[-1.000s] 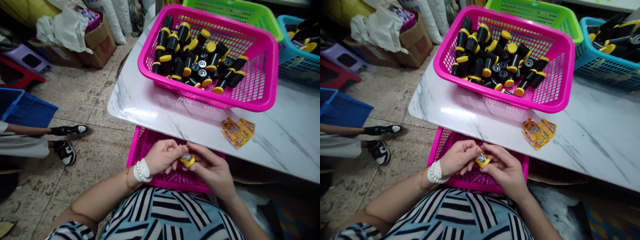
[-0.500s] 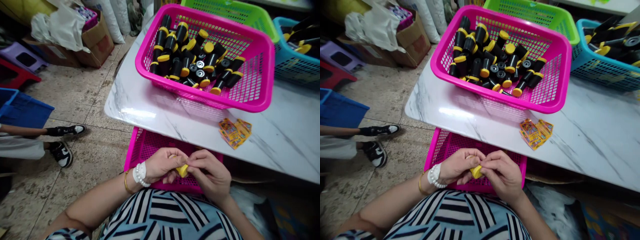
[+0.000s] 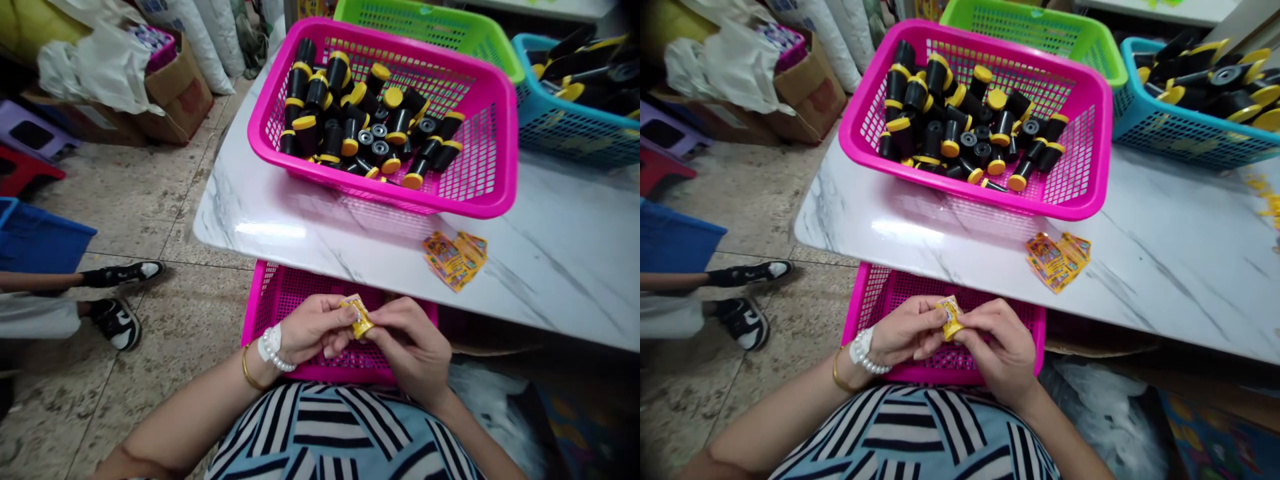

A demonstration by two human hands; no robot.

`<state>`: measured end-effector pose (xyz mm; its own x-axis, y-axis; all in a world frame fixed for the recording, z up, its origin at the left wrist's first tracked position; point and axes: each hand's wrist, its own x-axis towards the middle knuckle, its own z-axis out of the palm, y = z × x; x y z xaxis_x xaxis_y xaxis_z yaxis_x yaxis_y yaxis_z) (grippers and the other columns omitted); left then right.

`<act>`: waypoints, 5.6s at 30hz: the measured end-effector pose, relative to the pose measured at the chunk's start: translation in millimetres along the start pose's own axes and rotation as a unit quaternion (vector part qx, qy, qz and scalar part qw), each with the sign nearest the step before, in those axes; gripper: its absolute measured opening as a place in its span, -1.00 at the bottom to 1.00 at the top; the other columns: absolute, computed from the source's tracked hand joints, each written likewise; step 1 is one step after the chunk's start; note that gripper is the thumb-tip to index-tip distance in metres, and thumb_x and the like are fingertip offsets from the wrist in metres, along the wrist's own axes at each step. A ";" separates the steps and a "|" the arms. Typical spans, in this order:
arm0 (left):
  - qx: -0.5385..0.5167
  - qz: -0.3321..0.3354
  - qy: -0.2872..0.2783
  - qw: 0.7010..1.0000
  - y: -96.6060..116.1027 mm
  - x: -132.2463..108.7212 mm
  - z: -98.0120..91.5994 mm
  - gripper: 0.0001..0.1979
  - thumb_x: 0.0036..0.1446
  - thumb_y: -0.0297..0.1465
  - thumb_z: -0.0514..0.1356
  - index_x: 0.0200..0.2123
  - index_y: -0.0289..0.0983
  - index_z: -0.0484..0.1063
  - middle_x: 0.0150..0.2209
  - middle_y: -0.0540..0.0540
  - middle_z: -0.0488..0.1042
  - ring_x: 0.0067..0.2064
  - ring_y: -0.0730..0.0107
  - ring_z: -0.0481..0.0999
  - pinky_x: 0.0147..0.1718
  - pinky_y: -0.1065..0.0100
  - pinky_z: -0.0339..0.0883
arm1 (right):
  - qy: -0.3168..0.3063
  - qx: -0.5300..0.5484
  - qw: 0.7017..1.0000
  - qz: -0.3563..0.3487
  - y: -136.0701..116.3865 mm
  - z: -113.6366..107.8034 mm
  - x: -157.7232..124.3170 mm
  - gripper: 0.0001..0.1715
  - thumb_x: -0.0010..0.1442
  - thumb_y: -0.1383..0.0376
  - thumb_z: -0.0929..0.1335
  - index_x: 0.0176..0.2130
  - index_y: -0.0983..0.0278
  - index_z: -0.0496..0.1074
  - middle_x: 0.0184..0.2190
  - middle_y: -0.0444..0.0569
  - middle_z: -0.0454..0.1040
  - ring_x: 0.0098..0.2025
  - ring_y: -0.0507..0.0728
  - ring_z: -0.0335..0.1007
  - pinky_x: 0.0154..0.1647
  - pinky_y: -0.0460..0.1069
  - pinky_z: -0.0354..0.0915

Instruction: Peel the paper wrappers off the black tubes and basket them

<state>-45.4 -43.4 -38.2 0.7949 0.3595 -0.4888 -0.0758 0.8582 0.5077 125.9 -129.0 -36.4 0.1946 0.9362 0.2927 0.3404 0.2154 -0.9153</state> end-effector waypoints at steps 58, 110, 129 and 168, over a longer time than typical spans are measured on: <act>0.299 0.379 0.275 0.831 37.0 -7.4 35.3 -0.79 0.16 -0.24 0.36 -0.37 -0.28 0.57 -0.41 -0.05 0.50 -0.44 0.46 0.42 -0.42 0.40 0.34 | 0.053 -0.179 0.981 -0.059 -13.9 4.1 65.6 -0.59 0.38 0.30 0.33 -0.52 0.24 0.28 -0.62 -0.23 0.19 -0.59 -0.03 0.10 -0.54 -0.09 0.08; 0.066 0.162 0.199 0.964 41.5 2.7 21.5 -0.66 -0.10 -0.30 0.49 -0.31 -0.37 0.55 -0.65 0.05 0.44 -0.68 0.67 0.30 -0.72 0.62 0.04 | 0.042 0.256 0.937 0.235 -7.6 -2.6 67.8 -0.65 0.14 0.14 0.54 -0.10 0.21 0.57 -0.18 0.02 0.66 -0.20 0.16 0.64 -0.17 0.04 0.58; 0.018 0.170 0.235 0.957 46.1 -6.2 21.0 -0.73 -0.08 -0.32 0.47 -0.47 -0.35 0.48 -0.68 0.10 0.35 -0.67 0.72 0.19 -0.70 0.59 -0.11 | 0.096 0.229 0.955 0.163 -6.5 11.9 64.0 -0.69 0.17 0.23 0.52 -0.05 0.16 0.59 -0.06 -0.01 0.62 -0.09 0.14 0.59 -0.07 0.04 0.56; 0.130 0.189 0.077 0.970 59.2 -9.2 16.3 -0.53 -0.01 -0.20 0.45 -0.10 -0.30 0.47 -0.41 -0.04 0.51 -0.55 0.51 0.46 -0.68 0.52 0.27 | 0.027 0.062 0.998 -0.013 -15.0 -4.9 55.5 -0.57 0.11 0.40 0.53 -0.04 0.05 0.57 -0.14 -0.06 0.47 -0.10 0.13 0.49 -0.20 -0.03 0.51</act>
<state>-47.3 -1.8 8.0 0.6394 0.6978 -0.3229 -0.1736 0.5401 0.8235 136.1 -81.7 -5.0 0.2381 0.9141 0.3282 0.2295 0.2755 -0.9335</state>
